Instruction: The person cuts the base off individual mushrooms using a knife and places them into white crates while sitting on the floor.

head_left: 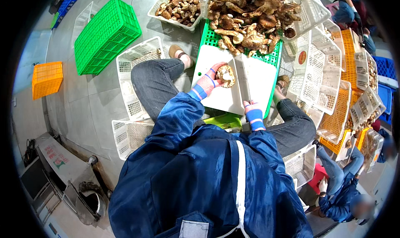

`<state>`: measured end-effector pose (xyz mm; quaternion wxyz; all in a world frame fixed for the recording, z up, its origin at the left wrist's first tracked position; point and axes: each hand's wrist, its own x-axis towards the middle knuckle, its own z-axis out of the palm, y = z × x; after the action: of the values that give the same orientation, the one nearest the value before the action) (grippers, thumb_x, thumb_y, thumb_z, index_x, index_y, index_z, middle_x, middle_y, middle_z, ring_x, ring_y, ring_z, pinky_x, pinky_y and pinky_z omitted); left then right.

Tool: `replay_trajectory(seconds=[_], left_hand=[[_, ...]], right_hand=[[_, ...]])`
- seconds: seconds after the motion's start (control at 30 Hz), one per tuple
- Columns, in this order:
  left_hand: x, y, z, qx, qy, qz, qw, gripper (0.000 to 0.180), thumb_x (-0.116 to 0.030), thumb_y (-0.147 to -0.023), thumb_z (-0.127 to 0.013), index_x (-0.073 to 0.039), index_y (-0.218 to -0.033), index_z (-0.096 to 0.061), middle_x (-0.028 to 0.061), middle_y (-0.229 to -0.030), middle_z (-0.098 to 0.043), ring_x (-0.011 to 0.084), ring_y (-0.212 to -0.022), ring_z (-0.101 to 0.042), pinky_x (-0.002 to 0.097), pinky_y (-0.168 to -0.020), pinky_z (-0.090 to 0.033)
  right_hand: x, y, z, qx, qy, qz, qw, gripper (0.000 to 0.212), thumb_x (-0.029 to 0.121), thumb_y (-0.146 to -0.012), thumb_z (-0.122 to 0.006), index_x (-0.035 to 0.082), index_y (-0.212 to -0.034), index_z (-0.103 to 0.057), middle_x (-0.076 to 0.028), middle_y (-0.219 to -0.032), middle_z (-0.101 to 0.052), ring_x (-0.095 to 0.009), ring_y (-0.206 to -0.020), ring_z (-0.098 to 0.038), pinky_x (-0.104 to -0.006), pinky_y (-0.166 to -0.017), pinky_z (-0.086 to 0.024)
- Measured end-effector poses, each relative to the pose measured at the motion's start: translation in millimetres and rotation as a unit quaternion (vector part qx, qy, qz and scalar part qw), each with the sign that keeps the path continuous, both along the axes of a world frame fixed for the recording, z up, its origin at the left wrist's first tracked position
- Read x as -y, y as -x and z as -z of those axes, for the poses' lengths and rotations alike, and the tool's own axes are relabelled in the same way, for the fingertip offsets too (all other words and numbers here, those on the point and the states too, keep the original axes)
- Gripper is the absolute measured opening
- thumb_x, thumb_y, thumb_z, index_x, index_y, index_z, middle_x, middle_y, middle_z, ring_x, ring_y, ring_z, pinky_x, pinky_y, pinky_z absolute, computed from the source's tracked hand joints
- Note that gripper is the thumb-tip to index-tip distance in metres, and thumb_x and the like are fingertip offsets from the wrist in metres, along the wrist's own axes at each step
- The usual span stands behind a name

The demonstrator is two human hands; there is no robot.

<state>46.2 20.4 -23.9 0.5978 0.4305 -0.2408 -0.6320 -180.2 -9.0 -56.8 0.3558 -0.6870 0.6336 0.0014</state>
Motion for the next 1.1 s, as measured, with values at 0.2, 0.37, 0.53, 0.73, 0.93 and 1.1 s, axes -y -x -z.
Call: replay_trajectory(seconds=[0.2,0.37,0.53,0.73,0.93,1.1], left_hand=[[-6.6,21.1,45.2,0.112,-0.21,-0.1,0.966,0.053,-0.005,-0.065,-0.062,-0.007,-0.111,-0.035,0.0079,-0.097,-0.051,0.0167,-0.08,-0.053,0.0275,-0.063,-0.047],[-12.6,46.9,83.4,-0.123,-0.316,-0.131,0.931,0.064,-0.006,-0.071,-0.058,-0.011,-0.123,-0.022,0.0093,-0.094,-0.052,0.0176,-0.069,-0.055,0.0286,-0.053,-0.048],[-16.0,54.2,75.9,0.108,-0.405,-0.059,0.906,0.051,-0.02,-0.071,-0.059,-0.008,-0.116,-0.038,0.0096,-0.085,-0.056,0.0176,-0.064,-0.055,0.0319,-0.053,-0.046],[-16.8,55.3,87.0,0.193,-0.375,-0.107,0.901,0.042,-0.018,-0.069,-0.061,0.0,-0.104,-0.045,0.0102,-0.084,-0.056,0.0159,-0.067,-0.054,0.028,-0.049,-0.045],[-13.6,54.1,102.4,0.156,-0.363,-0.112,0.912,0.032,-0.015,-0.069,-0.06,-0.002,-0.097,-0.05,0.0095,-0.078,-0.057,0.0154,-0.057,-0.053,0.0262,-0.048,-0.044],[-9.3,59.2,103.4,0.219,-0.352,-0.112,0.903,0.03,-0.017,-0.066,-0.062,-0.002,-0.09,-0.053,0.0091,-0.081,-0.058,0.0173,-0.068,-0.055,0.0273,-0.063,-0.043]], right_hand=[[-0.5,-13.0,-33.7,0.022,-0.13,0.011,0.991,0.038,0.033,-0.067,-0.05,0.0,-0.085,-0.057,-0.02,-0.066,-0.056,-0.031,-0.062,-0.056,-0.0357,-0.062,-0.044],[-4.9,-23.8,-38.6,0.004,-0.148,-0.017,0.989,0.038,0.028,-0.069,-0.052,-0.002,-0.091,-0.054,-0.014,-0.057,-0.055,-0.022,-0.049,-0.055,-0.0335,-0.049,-0.045],[-6.3,-14.7,-20.6,-0.027,-0.12,-0.028,0.992,0.045,0.033,-0.068,-0.051,-0.002,-0.094,-0.054,-0.021,-0.074,-0.057,-0.031,-0.07,-0.056,-0.0348,-0.066,-0.044],[-11.5,-10.9,-13.5,0.024,-0.051,-0.035,0.998,0.033,0.029,-0.069,-0.055,-0.003,-0.079,-0.055,-0.009,-0.048,-0.05,-0.019,-0.042,-0.05,-0.0305,-0.043,-0.04],[-6.9,-21.9,-79.0,-0.01,-0.092,-0.064,0.994,0.042,0.034,-0.069,-0.051,-0.002,-0.091,-0.054,-0.025,-0.072,-0.055,-0.036,-0.071,-0.054,-0.0383,-0.063,-0.044],[-16.5,-1.2,-94.9,-0.066,-0.041,-0.126,0.989,0.036,0.032,-0.069,-0.052,0.001,-0.086,-0.056,-0.023,-0.068,-0.055,-0.035,-0.067,-0.055,-0.0383,-0.06,-0.044]])
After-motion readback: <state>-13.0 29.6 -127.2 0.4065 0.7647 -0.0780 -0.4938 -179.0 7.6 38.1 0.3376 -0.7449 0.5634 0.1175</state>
